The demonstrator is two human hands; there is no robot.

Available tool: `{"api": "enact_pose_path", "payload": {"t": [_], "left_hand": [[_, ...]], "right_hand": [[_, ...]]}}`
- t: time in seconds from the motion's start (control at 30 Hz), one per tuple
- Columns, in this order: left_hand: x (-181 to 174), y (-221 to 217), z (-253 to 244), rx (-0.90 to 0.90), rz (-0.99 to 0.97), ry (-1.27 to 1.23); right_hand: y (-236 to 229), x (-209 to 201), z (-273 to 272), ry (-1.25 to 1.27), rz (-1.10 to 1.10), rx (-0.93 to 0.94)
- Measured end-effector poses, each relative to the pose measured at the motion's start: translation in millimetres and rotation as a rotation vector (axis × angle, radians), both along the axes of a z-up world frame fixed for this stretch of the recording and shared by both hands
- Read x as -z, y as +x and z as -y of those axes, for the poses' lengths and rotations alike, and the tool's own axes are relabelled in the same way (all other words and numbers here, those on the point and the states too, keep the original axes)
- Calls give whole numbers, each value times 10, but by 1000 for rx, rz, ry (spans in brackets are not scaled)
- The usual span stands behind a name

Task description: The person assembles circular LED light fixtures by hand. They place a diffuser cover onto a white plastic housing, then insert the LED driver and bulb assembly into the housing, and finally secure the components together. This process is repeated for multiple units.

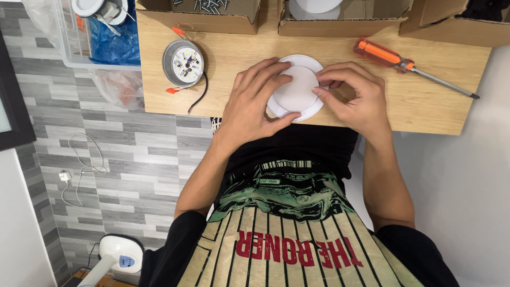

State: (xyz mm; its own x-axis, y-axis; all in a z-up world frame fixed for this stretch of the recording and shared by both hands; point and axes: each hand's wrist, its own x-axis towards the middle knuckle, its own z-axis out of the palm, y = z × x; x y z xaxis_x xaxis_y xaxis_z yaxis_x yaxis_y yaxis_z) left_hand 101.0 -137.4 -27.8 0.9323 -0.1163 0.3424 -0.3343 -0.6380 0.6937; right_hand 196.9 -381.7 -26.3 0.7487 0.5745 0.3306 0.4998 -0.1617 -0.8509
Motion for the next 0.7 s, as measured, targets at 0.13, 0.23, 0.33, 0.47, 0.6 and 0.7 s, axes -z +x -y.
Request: {"api": "enact_pose_path", "payload": {"t": [0.13,0.23,0.33,0.47,0.6,0.7], "left_hand": [[18,-2,1,-2,17,20],[27,1,3,-3,28,32],[28,1,13,-5,34,38],[18,3,24,-13,35,51],[27,-3,32,-18,40,54],[24,-1,36,-25,45,60]], "right_hand": [[6,-22,-5,-6,16,-12],[6,-47,-22,-20,38,-25],[-4,-60,-35,-45,80,-28],[-47,-83,-81,-96,150,-9],[-57,-44,-80,-103,173,-4],[-52,-50,-85,-97,194,-20]]}}
